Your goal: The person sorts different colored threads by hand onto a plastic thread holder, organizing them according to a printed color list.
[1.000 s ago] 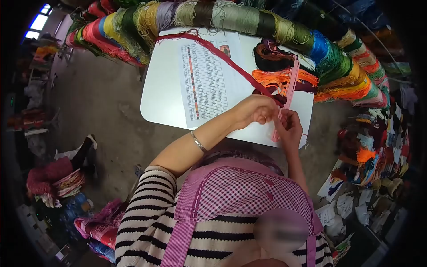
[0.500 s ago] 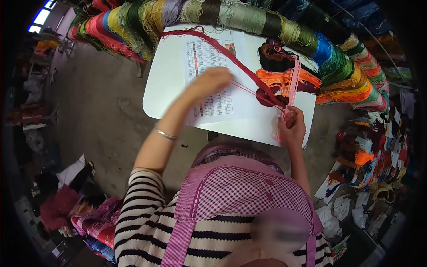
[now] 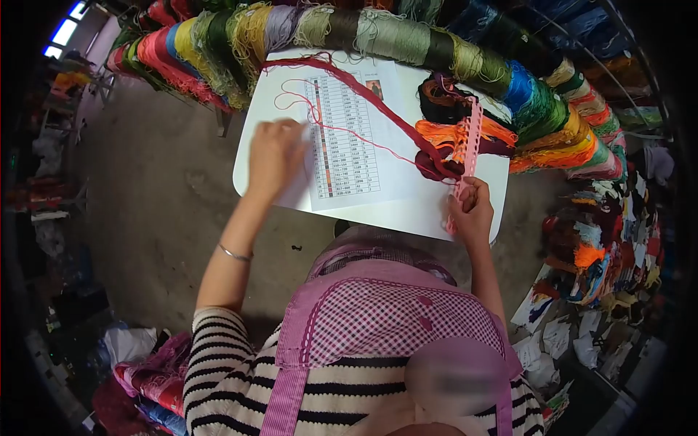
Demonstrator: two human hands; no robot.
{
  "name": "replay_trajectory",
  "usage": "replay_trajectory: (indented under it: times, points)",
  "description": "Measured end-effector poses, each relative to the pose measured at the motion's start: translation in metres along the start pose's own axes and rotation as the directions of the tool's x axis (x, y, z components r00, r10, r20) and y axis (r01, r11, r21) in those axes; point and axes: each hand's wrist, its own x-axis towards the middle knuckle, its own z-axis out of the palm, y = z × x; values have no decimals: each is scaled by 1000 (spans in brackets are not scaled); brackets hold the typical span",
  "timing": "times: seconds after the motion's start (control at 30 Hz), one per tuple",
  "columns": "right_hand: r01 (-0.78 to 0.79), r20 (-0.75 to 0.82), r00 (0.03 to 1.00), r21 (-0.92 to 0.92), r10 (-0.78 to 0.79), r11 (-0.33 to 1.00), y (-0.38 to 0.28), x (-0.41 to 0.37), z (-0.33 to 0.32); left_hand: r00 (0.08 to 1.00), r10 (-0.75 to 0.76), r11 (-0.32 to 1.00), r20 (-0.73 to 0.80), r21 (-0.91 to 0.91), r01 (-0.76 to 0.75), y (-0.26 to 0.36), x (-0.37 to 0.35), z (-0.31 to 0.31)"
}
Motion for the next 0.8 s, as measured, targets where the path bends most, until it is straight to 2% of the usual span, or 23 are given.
replay_trajectory:
  times: [0.07, 0.2, 0.33, 0.5, 0.57, 0.63, 0.67, 0.7, 0.77, 0.8]
  points:
    - [13, -13, 1000, 0, -13, 1000, 1, 0, 1, 991, -33, 997, 127, 67, 25, 30, -10, -1]
    - [-2, -26, 1000, -6, 2, 1000, -1, -1, 8, 978, -65, 994, 198, 95, 47, 31, -22, 6]
    - [-13, -39, 999, -39, 11, 999, -12, -7, 22, 976, -33, 994, 215, 108, 10, 23, -20, 4]
    - [111, 31, 994, -104, -108, 988, -15, -15, 38, 963, -17, 992, 268, 128, -18, 18, -11, 0]
    - [88, 17, 996, -85, -87, 992, -18, -11, 42, 963, -6, 991, 269, 132, -31, 16, -7, 1]
    - [196, 67, 980, -173, -187, 965, -21, -2, 41, 964, -3, 989, 266, 146, -38, 17, -5, 3]
    - [191, 110, 979, -200, -172, 961, -24, 2, 40, 959, -7, 987, 282, 156, -39, 17, -3, 2]
    - [207, 98, 977, -182, -192, 961, -25, 3, 40, 957, -8, 984, 291, 171, -43, 16, -1, 1]
    - [279, 199, 950, -203, -240, 939, -28, 11, 39, 946, -9, 983, 323, 178, -51, 11, 8, 0]
    - [317, 164, 943, -195, -288, 928, -30, 16, 38, 937, -29, 988, 347, 155, -26, 5, 15, 0]
